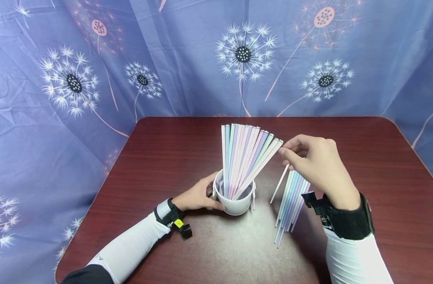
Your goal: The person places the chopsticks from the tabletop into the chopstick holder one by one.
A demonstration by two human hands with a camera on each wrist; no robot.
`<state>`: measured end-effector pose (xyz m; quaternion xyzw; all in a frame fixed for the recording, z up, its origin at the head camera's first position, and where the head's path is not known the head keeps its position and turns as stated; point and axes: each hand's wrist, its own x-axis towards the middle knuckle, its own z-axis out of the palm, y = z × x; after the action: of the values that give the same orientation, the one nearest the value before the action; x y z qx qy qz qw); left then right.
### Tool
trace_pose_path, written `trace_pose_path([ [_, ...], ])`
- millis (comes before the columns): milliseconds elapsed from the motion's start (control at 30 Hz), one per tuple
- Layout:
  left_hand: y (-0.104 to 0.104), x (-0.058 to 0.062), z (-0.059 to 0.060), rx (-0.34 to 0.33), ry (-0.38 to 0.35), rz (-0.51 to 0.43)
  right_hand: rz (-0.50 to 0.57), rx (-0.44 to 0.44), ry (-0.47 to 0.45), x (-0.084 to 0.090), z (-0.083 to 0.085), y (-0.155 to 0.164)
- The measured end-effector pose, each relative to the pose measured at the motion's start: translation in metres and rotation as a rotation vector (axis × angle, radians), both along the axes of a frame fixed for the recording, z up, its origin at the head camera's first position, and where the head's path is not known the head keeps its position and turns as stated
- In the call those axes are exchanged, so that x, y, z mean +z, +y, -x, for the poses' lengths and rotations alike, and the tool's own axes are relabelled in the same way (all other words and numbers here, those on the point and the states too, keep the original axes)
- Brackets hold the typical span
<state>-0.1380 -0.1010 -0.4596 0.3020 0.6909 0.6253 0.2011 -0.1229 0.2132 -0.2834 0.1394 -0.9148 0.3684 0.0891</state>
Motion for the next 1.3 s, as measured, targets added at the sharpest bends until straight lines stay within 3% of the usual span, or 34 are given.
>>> trace_pose_path([
  [167, 0.0, 0.001, 0.0, 0.008, 0.006, 0.009, -0.072, -0.061, -0.022, -0.006, 0.012, 0.015],
  [300, 0.0, 0.001, 0.0, 0.015, 0.003, 0.014, -0.192, -0.107, -0.034, -0.016, 0.028, 0.034],
  [533, 0.0, 0.003, -0.002, 0.019, -0.024, 0.027, -0.324, -0.152, -0.225, -0.049, 0.057, 0.066],
  [700, 0.001, 0.012, -0.006, 0.015, -0.026, 0.022, -0.315, -0.155, -0.346, -0.07, 0.067, 0.079],
  [900, 0.0, 0.002, -0.002, 0.012, -0.01, 0.002, -0.254, -0.126, -0.495, -0.085, 0.068, 0.085],
  [1067, 0.0, 0.001, -0.001, 0.001, -0.002, -0.001, -0.208, -0.116, -0.623, -0.094, 0.071, 0.088],
  [1300, 0.0, 0.001, -0.001, -0.068, 0.048, -0.046, -0.2, -0.127, -0.638, -0.098, 0.073, 0.093],
])
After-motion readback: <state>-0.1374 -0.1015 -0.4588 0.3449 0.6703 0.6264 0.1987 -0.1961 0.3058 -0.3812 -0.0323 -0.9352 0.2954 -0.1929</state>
